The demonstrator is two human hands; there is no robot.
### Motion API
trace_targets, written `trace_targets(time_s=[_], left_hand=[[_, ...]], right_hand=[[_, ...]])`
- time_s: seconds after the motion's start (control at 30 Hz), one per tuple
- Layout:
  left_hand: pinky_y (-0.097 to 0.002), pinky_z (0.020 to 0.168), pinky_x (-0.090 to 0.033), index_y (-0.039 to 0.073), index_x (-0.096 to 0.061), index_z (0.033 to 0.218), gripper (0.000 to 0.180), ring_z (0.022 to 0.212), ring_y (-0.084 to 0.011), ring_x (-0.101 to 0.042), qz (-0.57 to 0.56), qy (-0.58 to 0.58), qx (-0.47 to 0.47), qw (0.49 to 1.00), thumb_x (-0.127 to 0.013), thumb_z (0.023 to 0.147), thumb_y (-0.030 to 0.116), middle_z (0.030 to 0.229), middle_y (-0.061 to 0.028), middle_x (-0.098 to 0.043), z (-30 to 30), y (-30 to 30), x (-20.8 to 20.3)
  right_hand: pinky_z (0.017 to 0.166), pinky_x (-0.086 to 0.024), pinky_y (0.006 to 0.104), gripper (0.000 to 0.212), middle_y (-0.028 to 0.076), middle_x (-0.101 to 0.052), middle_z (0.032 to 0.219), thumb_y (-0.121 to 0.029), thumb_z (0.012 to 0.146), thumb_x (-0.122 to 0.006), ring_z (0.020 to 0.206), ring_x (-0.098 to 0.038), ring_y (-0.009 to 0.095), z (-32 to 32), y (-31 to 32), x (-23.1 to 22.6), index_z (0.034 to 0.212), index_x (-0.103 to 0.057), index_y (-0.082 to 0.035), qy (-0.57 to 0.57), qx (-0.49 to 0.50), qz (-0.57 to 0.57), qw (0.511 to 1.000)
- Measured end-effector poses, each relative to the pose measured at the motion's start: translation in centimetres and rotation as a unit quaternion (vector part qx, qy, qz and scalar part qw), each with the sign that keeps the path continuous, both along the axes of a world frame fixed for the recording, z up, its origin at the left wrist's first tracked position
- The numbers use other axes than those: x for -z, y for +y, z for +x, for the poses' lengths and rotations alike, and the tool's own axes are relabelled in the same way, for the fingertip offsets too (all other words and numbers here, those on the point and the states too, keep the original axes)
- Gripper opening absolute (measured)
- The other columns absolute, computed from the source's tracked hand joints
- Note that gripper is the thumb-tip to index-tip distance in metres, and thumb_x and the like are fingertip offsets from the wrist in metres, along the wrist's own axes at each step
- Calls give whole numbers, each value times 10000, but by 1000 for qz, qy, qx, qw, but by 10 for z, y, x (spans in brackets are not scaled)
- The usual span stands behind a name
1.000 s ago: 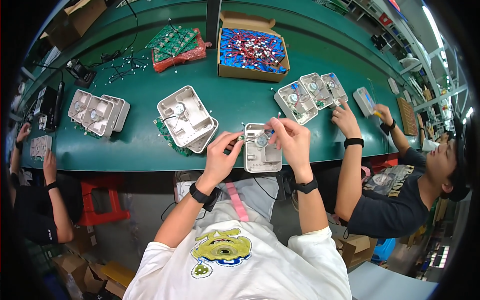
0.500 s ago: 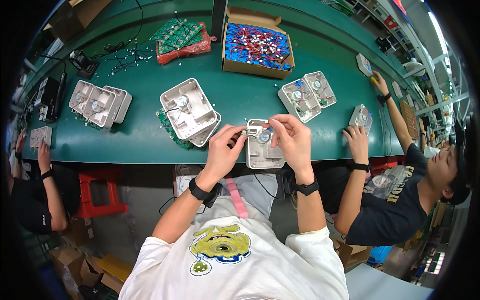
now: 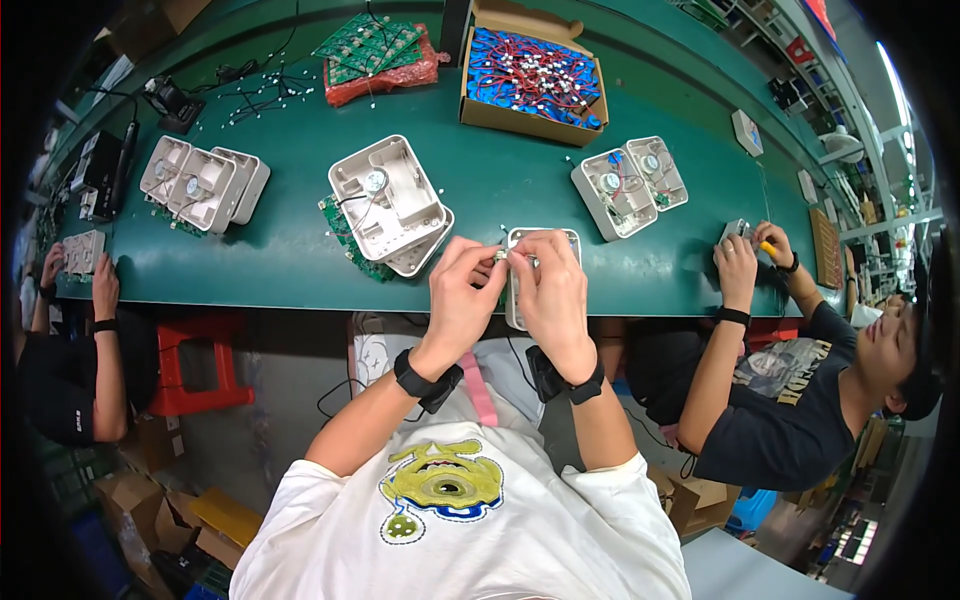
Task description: The person picks up a battery from a box, places it into a plastic housing, and connects the battery wires to a circuit board. They then move the assembled housing to the side and repeat the process with several more units.
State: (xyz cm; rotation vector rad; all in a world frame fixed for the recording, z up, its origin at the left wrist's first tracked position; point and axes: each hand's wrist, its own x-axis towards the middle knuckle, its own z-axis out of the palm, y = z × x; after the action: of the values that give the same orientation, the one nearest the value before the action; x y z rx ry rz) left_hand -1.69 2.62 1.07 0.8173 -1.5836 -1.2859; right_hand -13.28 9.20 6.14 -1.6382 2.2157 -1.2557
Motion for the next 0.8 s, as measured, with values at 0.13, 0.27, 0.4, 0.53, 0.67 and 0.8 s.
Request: trace_targets(time_s=[0.13,0.27,0.4,0.53,0.67,0.8], left_hand=[[-278,615,-573,-52,-739,1067,157,733,-157,-674,3,-6,-8,1000,-766,915,-22,924,-89,-636,0,1,-1],[-289,586,-561,-55,-739,1044,148,709,-168,-654,-24,-29,-15,999,-769,902,-26,910,-96,-628,2,1,-3],[-316,570,-547,-59,-733,1034,150,676,-196,-631,-71,-50,-32,996,-766,891,-25,900,-110,-619,1,5,-4],[-349,574,-537,-61,-723,1034,149,661,-230,-622,-100,-70,-39,992,-752,895,-17,897,-124,-614,-2,9,-10],[-372,587,-532,-58,-715,1045,154,661,-253,-621,-104,-88,-31,990,-741,901,-10,894,-132,-610,0,9,-9],[-345,601,-529,-51,-733,1045,167,671,-227,-603,-107,-88,-29,990,-754,881,-30,860,-120,-607,0,9,-10]], right_hand=[[708,-558,413,73,142,-663,1118,-24,969,-698,822,-693,335,10,-1,-1,1021,-681,24,10,25,9,1000],[721,-559,423,78,139,-661,1139,-25,970,-694,830,-697,335,17,0,-1,1032,-677,20,9,47,17,999],[725,-561,422,69,148,-661,1131,-11,966,-687,835,-699,333,22,0,1,1022,-671,28,-4,63,18,998],[715,-561,451,66,144,-659,1125,-26,959,-687,855,-703,360,20,0,9,998,-659,21,-4,71,-19,997],[731,-556,463,53,146,-664,1116,-24,956,-681,878,-703,376,22,-1,17,980,-659,18,-37,79,-38,995],[747,-551,459,40,152,-670,1101,-11,951,-681,885,-701,374,22,0,19,971,-666,20,-54,80,-50,994]])
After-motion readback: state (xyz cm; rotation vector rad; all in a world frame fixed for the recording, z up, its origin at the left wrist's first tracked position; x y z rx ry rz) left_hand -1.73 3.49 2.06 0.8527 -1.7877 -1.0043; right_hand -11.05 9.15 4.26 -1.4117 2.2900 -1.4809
